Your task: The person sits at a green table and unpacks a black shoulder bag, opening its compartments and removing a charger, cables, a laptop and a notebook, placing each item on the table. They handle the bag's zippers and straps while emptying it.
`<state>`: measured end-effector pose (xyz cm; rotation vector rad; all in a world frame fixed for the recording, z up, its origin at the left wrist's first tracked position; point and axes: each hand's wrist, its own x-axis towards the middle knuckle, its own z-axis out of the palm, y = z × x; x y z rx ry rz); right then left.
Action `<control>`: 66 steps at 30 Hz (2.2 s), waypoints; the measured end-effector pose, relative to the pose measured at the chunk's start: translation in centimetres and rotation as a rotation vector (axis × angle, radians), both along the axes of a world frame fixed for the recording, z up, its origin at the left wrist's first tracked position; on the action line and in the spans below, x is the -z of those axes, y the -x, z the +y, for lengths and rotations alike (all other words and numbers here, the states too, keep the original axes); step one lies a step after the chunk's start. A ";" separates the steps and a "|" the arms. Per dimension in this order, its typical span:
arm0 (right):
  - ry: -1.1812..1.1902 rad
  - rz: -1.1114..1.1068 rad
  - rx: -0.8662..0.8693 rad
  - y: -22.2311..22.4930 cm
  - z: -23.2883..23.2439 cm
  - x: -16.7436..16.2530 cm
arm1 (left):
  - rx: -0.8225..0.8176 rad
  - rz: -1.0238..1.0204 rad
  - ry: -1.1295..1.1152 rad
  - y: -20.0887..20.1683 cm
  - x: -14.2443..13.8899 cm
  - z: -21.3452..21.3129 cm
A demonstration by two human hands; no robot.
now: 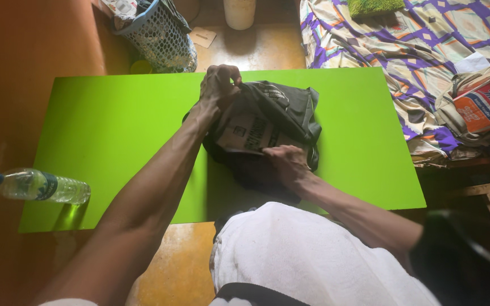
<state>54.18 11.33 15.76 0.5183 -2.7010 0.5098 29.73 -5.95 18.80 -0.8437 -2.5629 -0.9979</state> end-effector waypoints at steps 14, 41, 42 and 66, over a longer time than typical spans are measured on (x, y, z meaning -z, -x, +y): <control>0.470 -0.105 0.516 -9.0 1.0 -17.7 | -0.040 -0.574 -0.471 -16.2 -4.7 2.0; 1.185 -0.037 0.418 -7.0 30.5 -5.5 | -0.042 -1.399 -0.507 -29.4 -1.0 5.4; 1.189 -0.059 0.391 -5.9 31.8 -4.6 | -0.090 -1.403 -0.527 -29.8 -0.8 4.9; 0.105 -0.679 0.796 -2.8 20.6 11.3 | -0.471 -1.149 -0.721 -30.4 -1.9 0.6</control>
